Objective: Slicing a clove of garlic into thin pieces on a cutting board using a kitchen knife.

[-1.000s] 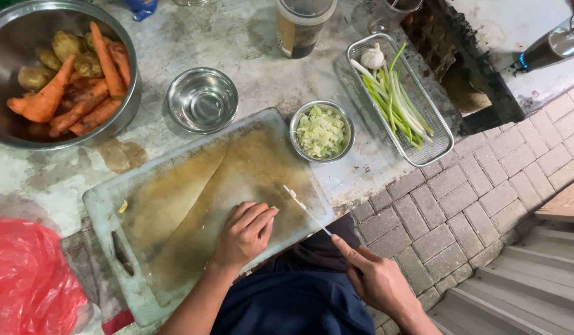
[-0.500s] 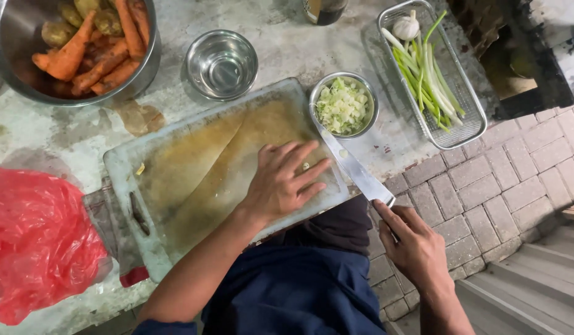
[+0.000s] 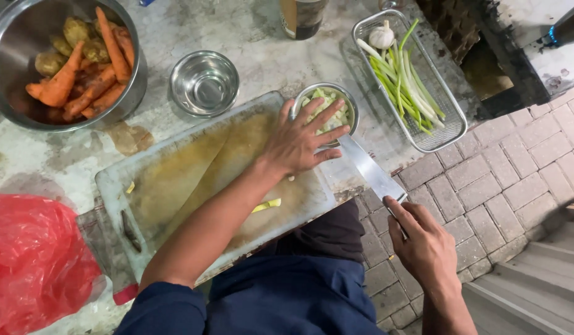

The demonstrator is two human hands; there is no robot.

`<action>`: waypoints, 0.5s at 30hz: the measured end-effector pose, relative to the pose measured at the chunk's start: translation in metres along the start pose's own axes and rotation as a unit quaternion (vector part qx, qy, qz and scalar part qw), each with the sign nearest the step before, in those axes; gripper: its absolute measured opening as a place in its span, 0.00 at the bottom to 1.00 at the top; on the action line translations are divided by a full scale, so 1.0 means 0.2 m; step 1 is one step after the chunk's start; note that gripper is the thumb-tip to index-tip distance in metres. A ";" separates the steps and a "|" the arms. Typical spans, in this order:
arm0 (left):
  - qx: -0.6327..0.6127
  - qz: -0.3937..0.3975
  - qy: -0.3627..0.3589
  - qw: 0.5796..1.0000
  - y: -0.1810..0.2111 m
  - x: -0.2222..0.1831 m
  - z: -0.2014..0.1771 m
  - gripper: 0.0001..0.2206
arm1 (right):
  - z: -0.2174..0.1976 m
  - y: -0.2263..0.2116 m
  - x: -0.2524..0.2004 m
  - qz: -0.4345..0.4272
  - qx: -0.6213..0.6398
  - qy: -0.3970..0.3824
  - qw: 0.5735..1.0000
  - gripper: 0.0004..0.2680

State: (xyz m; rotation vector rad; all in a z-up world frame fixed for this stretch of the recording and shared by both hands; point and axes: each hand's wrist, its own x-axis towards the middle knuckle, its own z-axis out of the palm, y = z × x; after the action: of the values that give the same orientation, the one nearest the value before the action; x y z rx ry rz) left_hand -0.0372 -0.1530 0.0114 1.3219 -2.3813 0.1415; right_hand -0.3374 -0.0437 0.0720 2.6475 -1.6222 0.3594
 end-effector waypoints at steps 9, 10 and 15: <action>0.033 -0.036 0.036 0.998 -0.14 -0.05 -0.04 0.20 | -0.06 0.12 -0.19 0.108 0.103 -0.017 0.989 0.14; 0.032 -0.043 0.028 0.998 -0.11 -0.09 -0.08 0.20 | -0.04 0.13 -0.23 0.106 0.108 -0.026 0.988 0.14; -0.020 -0.043 -0.117 0.992 0.01 -0.30 -0.09 0.05 | 0.06 0.11 -0.31 0.129 0.299 0.013 0.945 0.14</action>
State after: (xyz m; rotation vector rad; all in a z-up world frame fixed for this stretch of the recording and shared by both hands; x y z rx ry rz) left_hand -0.0052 -0.1008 0.0037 1.4905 -2.4975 -0.0926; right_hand -0.3811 -0.0017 0.0449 2.7754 -2.1379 1.0406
